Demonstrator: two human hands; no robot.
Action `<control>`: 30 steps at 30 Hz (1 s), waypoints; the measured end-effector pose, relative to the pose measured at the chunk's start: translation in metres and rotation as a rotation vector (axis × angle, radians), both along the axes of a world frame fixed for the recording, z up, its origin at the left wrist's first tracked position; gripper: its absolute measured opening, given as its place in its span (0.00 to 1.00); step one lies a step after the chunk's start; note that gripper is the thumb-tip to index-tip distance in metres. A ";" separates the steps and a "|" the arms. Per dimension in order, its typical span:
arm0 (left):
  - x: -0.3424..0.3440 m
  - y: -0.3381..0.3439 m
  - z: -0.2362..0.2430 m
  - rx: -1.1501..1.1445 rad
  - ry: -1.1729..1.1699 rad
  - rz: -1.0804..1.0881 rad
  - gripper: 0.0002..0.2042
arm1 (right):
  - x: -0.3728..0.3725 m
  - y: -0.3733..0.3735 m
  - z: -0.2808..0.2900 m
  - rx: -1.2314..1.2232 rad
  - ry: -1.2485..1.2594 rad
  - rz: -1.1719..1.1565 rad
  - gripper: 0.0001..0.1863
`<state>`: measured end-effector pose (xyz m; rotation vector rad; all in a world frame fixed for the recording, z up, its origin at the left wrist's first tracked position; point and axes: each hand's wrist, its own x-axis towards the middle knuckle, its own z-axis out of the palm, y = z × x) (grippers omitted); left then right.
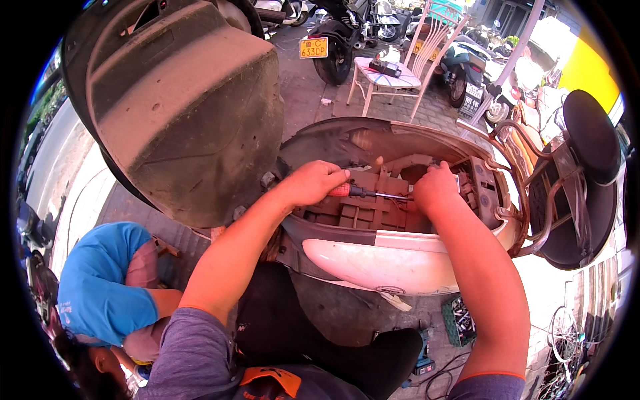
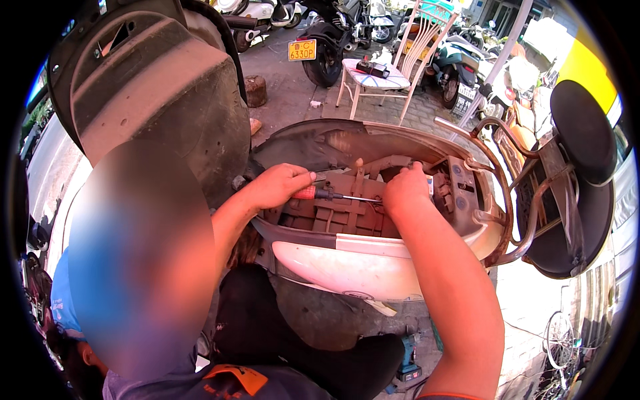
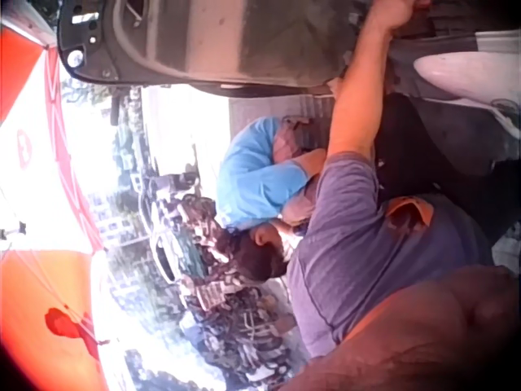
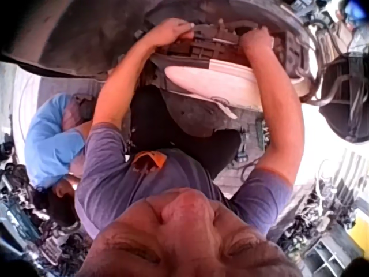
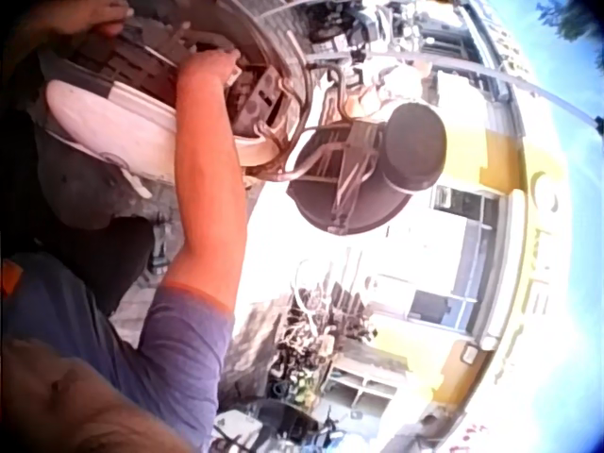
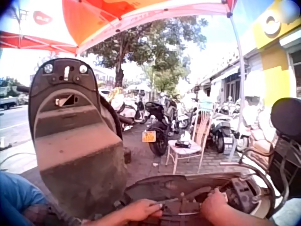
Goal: The person uses a screwdriver and an electric drill to remove fasteners and internal components from a scooter. They handle wires and a large electronic module located inside the chassis.
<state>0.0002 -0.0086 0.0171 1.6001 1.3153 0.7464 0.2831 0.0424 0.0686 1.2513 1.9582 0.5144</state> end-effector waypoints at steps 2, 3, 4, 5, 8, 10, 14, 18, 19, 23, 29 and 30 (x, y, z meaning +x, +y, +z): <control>0.001 -0.001 0.001 0.012 -0.013 -0.008 0.25 | 0.003 -0.001 0.000 -0.001 0.024 0.014 0.19; 0.000 -0.001 -0.001 0.015 -0.026 -0.004 0.25 | 0.002 -0.003 0.003 -0.002 0.035 0.021 0.18; -0.002 0.000 -0.002 0.017 -0.038 0.001 0.25 | -0.001 -0.005 0.010 -0.008 0.054 0.025 0.18; -0.004 0.002 -0.004 0.018 -0.049 0.005 0.25 | -0.005 -0.006 0.019 -0.015 0.074 0.029 0.17; -0.009 0.013 -0.014 0.115 -0.089 -0.026 0.25 | 0.004 0.001 0.033 0.059 0.177 0.070 0.14; -0.004 0.007 -0.002 0.074 -0.026 -0.027 0.27 | 0.023 0.008 0.041 0.145 0.299 0.101 0.12; 0.000 0.023 -0.012 0.125 0.022 -0.063 0.27 | 0.058 0.023 0.057 0.312 0.707 0.077 0.10; 0.015 0.038 0.000 0.060 0.125 -0.159 0.25 | 0.055 0.028 0.058 0.359 0.646 -0.088 0.10; 0.018 0.042 0.011 0.056 0.140 -0.201 0.25 | 0.055 0.028 0.058 0.348 0.658 -0.092 0.10; 0.028 0.055 0.018 0.067 0.206 -0.217 0.25 | 0.049 0.027 0.065 0.335 0.665 -0.161 0.14; 0.029 0.057 0.003 0.017 0.209 -0.228 0.23 | 0.051 0.028 0.065 0.330 0.548 -0.213 0.20; 0.028 0.056 0.002 0.005 0.199 -0.226 0.23 | 0.047 0.027 0.066 0.323 0.528 -0.221 0.21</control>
